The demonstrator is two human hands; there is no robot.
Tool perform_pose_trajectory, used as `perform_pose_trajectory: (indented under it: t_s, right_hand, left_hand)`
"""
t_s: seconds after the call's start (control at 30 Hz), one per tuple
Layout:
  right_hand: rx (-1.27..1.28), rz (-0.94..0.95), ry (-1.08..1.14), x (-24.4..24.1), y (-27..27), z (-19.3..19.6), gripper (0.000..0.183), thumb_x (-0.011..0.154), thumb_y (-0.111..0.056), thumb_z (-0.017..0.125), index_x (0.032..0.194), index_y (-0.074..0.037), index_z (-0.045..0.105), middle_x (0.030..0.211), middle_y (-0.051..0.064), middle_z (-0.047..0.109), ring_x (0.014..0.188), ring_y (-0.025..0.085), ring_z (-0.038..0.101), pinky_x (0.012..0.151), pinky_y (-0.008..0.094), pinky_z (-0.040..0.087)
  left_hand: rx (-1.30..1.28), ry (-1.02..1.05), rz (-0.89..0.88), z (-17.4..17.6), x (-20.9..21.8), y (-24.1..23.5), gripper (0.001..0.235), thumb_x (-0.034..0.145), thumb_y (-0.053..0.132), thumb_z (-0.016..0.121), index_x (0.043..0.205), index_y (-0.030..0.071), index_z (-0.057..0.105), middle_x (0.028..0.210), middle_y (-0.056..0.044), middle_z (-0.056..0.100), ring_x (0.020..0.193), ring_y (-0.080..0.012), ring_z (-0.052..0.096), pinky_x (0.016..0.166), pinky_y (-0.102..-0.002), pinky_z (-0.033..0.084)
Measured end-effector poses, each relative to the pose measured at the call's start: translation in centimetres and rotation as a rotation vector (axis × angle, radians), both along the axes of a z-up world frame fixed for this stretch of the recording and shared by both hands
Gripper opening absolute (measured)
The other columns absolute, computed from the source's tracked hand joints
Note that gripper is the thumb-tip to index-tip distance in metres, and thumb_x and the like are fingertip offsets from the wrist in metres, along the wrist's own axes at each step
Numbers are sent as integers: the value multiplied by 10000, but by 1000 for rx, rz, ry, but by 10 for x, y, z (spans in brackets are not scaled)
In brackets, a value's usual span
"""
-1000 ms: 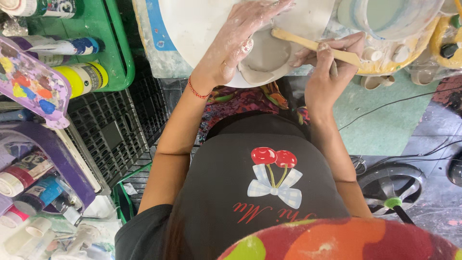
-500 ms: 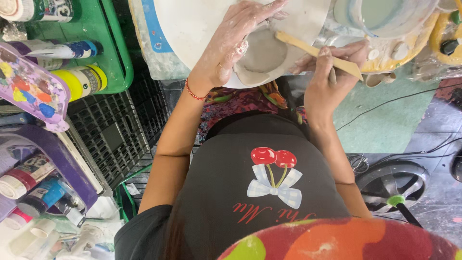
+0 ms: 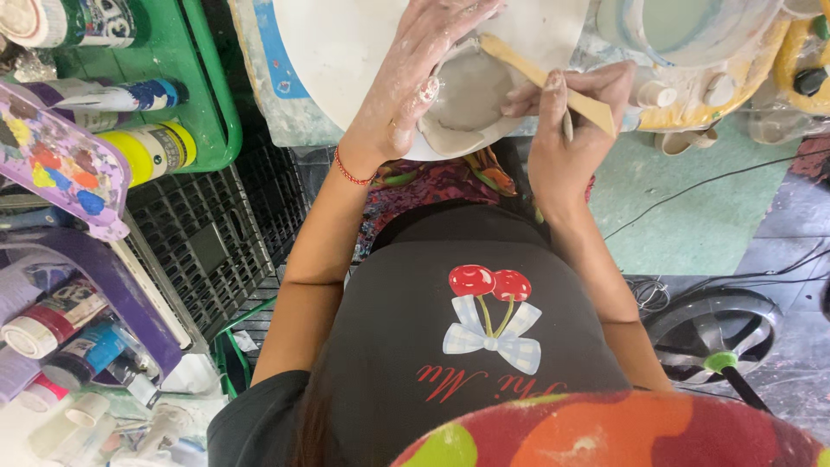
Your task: The person uses a wooden tool and their hands to smooth the interior and edges of a small clay bowl on a white rotating plate. They dip the tool into water and run it along the clay surface while rotating the plate.
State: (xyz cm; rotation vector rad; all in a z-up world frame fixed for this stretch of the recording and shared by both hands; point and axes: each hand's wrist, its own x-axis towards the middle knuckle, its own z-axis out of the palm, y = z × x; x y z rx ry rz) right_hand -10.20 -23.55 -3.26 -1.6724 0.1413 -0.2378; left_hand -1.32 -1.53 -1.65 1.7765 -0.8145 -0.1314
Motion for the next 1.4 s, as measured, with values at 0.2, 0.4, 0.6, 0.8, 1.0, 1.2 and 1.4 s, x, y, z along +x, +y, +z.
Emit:
perform_pose_trajectory:
  t_s: [0.2,0.4,0.6,0.8,1.0,1.2,1.4]
  right_hand:
    - [-287,-22,-104,-2,-7,1,125,1167,23,537,1094,26,435,925,175,555,702,195,642,699,273,527]
    - [-61,62,-61,-6,-10,1,189,1234,-52,519,1125,5,375,906,128,619,742,192,716,704,282,588]
    - [-41,176,-108,-10,-14,-1,166,1189,-87,530,1171,-17,380,903,129,646,694,185,691,647,264,566]
    - [-252,194,30,-3,-21,5,193,1198,-91,607,1163,8,444,943,109,723,717,129,712,648,227,570]
    - [-212,270,47,-6,-23,10,157,1174,-67,639,1169,7,502,943,104,696,700,124,680,635,237,546]
    - [-275,4,-110,-2,-21,14,77,1184,-23,626,1185,14,558,1086,123,668,794,177,724,728,275,572]
    - [-572,-33,-258,23,3,12,215,1059,67,685,1252,20,602,1197,132,707,1108,276,725,973,399,587]
  left_hand:
    - [13,46,-6,-1,-1,0,727,1070,510,221,1561,31,462,1588,-137,549,1498,-326,435,1313,-439,235]
    - [-15,64,-5,-1,2,1,765,1062,559,205,1558,41,473,1519,-135,571,1466,-299,494,1280,-414,331]
    - [-165,240,-77,-2,2,0,784,1079,596,237,1533,18,511,1446,-165,646,1356,-311,651,1205,-390,477]
    - [-46,135,-108,-1,9,5,693,1071,503,295,1475,11,566,1427,-164,684,1323,-304,661,1177,-401,498]
    - [-58,96,-97,-2,9,8,663,1074,488,333,1468,14,578,1406,-153,667,1343,-318,634,1188,-424,497]
    - [-168,131,-46,-3,13,15,695,1064,520,314,1481,19,557,1432,-159,648,1317,-319,661,1152,-393,527]
    - [-115,96,109,-3,11,27,647,1133,458,259,1430,-1,605,1405,-180,653,1274,-304,685,1101,-390,557]
